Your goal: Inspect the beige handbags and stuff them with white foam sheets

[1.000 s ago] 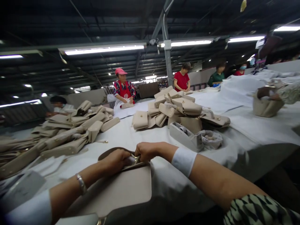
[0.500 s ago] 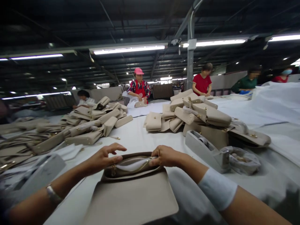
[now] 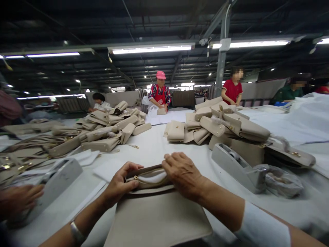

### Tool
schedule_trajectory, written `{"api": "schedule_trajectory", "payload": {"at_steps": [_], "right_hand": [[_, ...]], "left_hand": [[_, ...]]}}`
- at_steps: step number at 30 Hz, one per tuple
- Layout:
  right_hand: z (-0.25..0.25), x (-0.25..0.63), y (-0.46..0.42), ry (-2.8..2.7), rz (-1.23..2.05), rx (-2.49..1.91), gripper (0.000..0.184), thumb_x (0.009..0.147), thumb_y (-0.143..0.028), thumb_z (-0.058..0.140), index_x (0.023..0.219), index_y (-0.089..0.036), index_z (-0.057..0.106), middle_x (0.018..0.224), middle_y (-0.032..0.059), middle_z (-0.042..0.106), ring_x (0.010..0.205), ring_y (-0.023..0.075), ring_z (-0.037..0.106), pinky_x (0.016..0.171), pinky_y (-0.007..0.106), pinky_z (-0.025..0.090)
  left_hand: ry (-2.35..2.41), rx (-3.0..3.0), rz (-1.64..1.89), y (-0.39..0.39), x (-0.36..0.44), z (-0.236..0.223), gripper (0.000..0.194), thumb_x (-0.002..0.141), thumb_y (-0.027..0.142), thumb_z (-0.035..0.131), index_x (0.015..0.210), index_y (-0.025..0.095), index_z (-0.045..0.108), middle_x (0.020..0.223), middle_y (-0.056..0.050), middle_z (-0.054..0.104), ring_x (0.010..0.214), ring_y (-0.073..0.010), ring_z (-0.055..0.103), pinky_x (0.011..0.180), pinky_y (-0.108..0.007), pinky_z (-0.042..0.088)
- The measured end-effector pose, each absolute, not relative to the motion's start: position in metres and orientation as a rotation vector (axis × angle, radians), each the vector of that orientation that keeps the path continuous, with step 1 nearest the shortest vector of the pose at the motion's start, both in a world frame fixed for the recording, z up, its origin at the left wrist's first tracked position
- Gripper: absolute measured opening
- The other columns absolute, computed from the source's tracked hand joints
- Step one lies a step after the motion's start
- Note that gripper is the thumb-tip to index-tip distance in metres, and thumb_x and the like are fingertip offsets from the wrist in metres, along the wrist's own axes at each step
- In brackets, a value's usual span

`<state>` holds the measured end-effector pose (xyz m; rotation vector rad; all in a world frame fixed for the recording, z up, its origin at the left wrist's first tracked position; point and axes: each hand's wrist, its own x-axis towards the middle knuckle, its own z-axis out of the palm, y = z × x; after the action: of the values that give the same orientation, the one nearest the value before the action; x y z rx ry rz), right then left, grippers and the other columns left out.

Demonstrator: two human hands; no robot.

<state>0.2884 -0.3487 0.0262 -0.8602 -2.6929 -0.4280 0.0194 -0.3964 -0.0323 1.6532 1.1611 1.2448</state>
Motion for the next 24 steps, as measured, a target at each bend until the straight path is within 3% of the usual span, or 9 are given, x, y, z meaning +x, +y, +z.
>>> {"api": "schedule_trajectory", "payload": {"at_steps": [5, 8, 14, 17, 20, 24], "right_hand": [[0.024, 0.250, -0.359, -2.909, -0.028, -0.515, 0.025, 0.087, -0.025, 0.064, 0.112, -0.020, 0.061, 0.099, 0.0044, 0.066, 0.091, 0.0200, 0.056, 0.084, 0.031, 0.042], [0.019, 0.233, -0.352, -2.901, 0.188, -0.555, 0.012, 0.093, -0.028, 0.056, 0.099, -0.019, 0.061, 0.090, 0.0030, 0.065, 0.082, 0.0164, 0.055, 0.076, 0.028, 0.040], [0.006, 0.217, -0.336, -2.871, 0.551, -0.537, 0.023, 0.093, -0.019, 0.047, 0.070, -0.016, 0.046, 0.068, -0.0026, 0.047, 0.062, 0.0084, 0.037, 0.064, 0.024, 0.033], [0.007, 0.216, -0.337, -2.839, 0.689, -0.511, 0.011, 0.090, -0.023, 0.053, 0.084, -0.016, 0.059, 0.075, -0.0027, 0.054, 0.065, 0.0080, 0.044, 0.066, 0.022, 0.035], [0.011, 0.216, -0.340, -2.826, 0.771, -0.560, 0.018, 0.088, -0.027, 0.059, 0.102, -0.019, 0.065, 0.084, -0.0018, 0.060, 0.070, 0.0089, 0.050, 0.067, 0.021, 0.037], [0.014, 0.214, -0.338, -2.825, 0.741, -0.535, 0.019, 0.094, -0.028, 0.053, 0.104, -0.019, 0.066, 0.087, -0.0008, 0.064, 0.075, 0.0096, 0.054, 0.073, 0.021, 0.040]], "left_hand": [[1.152, 1.719, 1.403, -0.399, 0.020, -0.045, 0.020, 0.076, 0.028, 0.069, 0.082, 0.017, 0.053, 0.120, -0.007, 0.059, 0.111, -0.0214, 0.054, 0.094, -0.029, 0.040], [1.098, 1.631, 1.369, -0.401, 0.017, -0.049, 0.024, 0.077, 0.034, 0.069, 0.085, 0.016, 0.055, 0.112, -0.007, 0.061, 0.100, -0.0211, 0.056, 0.084, -0.029, 0.043], [1.055, 1.519, 1.496, -0.396, 0.014, -0.058, 0.023, 0.075, 0.035, 0.065, 0.086, 0.016, 0.059, 0.096, -0.005, 0.063, 0.088, -0.0194, 0.053, 0.079, -0.029, 0.042], [1.009, 1.563, 1.558, -0.392, 0.015, -0.063, 0.020, 0.075, 0.033, 0.065, 0.081, 0.016, 0.059, 0.090, -0.005, 0.063, 0.086, -0.0196, 0.054, 0.078, -0.029, 0.042], [1.000, 1.549, 1.578, -0.390, 0.013, -0.068, 0.020, 0.078, 0.035, 0.066, 0.082, 0.016, 0.061, 0.090, -0.005, 0.062, 0.086, -0.0197, 0.054, 0.076, -0.029, 0.041], [1.005, 1.507, 1.525, -0.392, 0.003, -0.074, 0.032, 0.089, 0.046, 0.058, 0.092, 0.016, 0.067, 0.096, -0.006, 0.062, 0.089, -0.0201, 0.055, 0.080, -0.029, 0.042]]}}
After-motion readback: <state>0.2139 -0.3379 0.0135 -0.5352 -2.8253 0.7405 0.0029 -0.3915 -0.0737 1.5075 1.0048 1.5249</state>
